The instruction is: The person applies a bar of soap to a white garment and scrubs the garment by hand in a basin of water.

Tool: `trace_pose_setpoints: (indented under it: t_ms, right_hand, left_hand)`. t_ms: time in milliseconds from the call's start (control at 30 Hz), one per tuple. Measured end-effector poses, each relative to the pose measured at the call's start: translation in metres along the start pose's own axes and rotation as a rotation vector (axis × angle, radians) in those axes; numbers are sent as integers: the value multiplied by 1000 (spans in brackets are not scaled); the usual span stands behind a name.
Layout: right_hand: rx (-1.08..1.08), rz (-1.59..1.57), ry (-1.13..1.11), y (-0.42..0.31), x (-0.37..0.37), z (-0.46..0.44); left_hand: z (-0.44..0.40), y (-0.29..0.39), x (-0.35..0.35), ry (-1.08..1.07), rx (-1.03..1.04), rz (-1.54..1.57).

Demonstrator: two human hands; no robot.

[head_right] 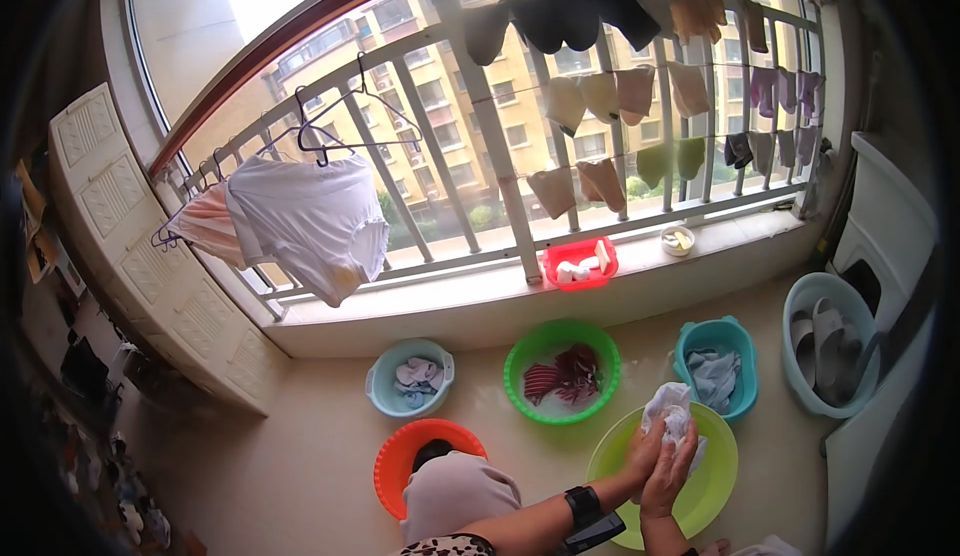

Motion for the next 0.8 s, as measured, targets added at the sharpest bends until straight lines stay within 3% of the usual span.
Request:
trace_pose_setpoints:
  t_ms: [67, 167, 200, 233, 267, 300, 333, 367, 400, 433, 500, 600, 700, 733, 767, 800]
  right_hand:
    - [161, -246, 41, 21, -12, -15]
    - [340, -382, 78, 44, -41, -49]
    - [452, -552, 0, 50, -40, -53]
    - [506, -579, 44, 43, -40, -49]
    - [497, -644, 98, 42, -35, -44]
    - [395, -440, 40, 13, -30, -30]
    - [249, -164, -35, -9, -22, -15]
    - [12, -61, -18, -39, -13, 0]
    - [-35, 52, -65, -58, -8, 8]
    - [-76, 101, -4, -44, -7, 11]
    - [-93, 96, 103, -31, -20, -8]
    - [396, -191, 46, 21, -41, -49]
    - [510, -235, 12, 34, -38, -44]
    - [344, -143, -11, 10, -31, -30]
    - [27, 3, 59, -28, -24, -11]
    - [-46, 91, 59, -55, -19, 5]
  left_hand:
    - [1, -4, 2, -58, 206, -279]
    - [16, -15, 16, -50, 72, -228]
    - [23, -20, 19, -50, 12, -174]
    - [34, 12, 30, -78, -38, -13]
    - [32, 13, 26, -7, -73, -23]
    - [27, 17, 23, -33, -110, 48]
    - [19, 10, 13, 4, -122, 206]
    - [16, 31, 12, -138, -33, 164]
    - [3, 24, 0, -204, 158, -154]
    - [4, 17, -1, -203, 93, -5]
    - [22, 33, 15, -216, 214, -454]
    - [41, 10, 35, -98, -221, 161]
    - [41, 13, 36, -127, -276, 137]
    - [33, 8, 26, -123, -247, 250]
    - [26, 14, 19, -168, -149, 282]
    - [23, 17, 11, -253, -42, 174]
Point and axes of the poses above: each hand's wrist, its own z-axis away from the middle knuckle, its own x-axis out of the palm, y = z × x, the point moved 6 cm from there along -z, towards the middle knuckle, and after that the axes turned 10 degrees about x, right-handed, at the moved point
